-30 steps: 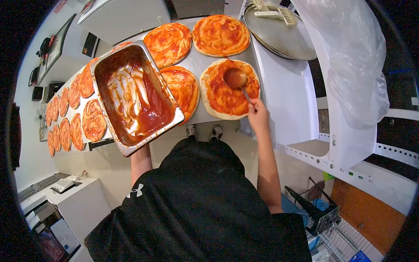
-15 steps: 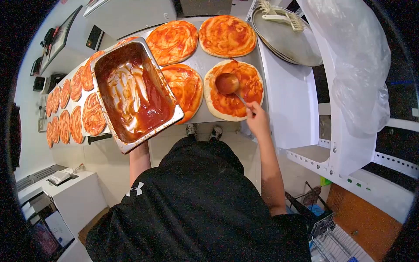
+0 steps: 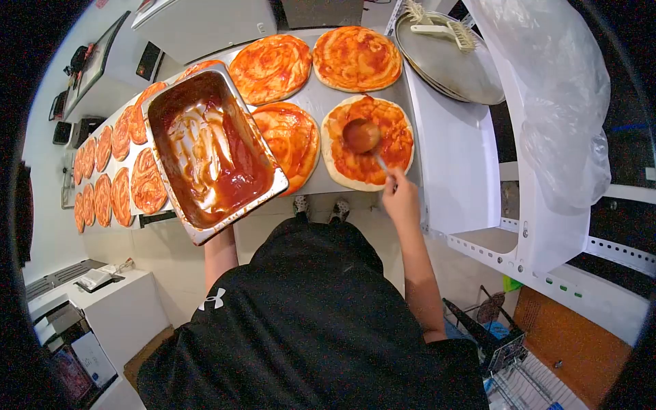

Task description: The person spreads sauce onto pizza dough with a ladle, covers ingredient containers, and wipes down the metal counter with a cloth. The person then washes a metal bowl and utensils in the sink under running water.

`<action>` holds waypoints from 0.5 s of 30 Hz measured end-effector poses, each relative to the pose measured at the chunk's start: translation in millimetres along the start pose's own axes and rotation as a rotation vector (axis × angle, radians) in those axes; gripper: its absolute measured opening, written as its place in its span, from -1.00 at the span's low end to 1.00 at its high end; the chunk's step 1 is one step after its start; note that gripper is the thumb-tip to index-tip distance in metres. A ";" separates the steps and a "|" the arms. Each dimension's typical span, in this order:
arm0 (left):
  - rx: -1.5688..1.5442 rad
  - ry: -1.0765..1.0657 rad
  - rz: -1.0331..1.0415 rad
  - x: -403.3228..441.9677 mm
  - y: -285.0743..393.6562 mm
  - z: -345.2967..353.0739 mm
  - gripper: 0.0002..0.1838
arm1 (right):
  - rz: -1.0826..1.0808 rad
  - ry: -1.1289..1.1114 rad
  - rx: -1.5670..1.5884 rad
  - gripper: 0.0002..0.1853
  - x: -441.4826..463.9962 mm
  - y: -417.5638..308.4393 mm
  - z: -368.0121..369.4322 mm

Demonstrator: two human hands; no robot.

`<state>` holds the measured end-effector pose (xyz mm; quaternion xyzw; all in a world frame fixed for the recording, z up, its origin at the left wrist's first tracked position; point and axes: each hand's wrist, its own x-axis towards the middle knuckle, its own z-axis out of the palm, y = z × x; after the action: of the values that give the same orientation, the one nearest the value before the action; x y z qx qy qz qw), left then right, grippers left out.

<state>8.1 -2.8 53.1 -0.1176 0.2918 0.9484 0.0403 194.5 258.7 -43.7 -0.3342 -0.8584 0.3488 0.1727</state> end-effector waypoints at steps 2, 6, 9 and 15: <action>-0.114 -0.163 -0.106 14.7 5.6 -22.8 -0.46 | -0.008 0.059 -0.024 -0.83 19.3 -4.9 0.7; -0.235 -0.341 -0.205 21.0 7.6 -45.9 -0.44 | -0.056 0.088 0.126 -0.81 41.1 -16.4 34.8; -0.263 -0.424 -0.200 18.9 7.0 -51.6 -0.42 | -0.081 -0.069 0.182 -0.84 2.3 -9.0 30.9; -0.238 -0.290 -0.215 -7.4 17.3 -24.6 -0.43 | 0.065 0.019 0.110 -0.84 -21.8 23.9 -3.6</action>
<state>17.6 -31.1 44.6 -0.0143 0.1545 0.9734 0.1687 222.9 258.0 -59.6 -0.3553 -0.8249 0.3977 0.1874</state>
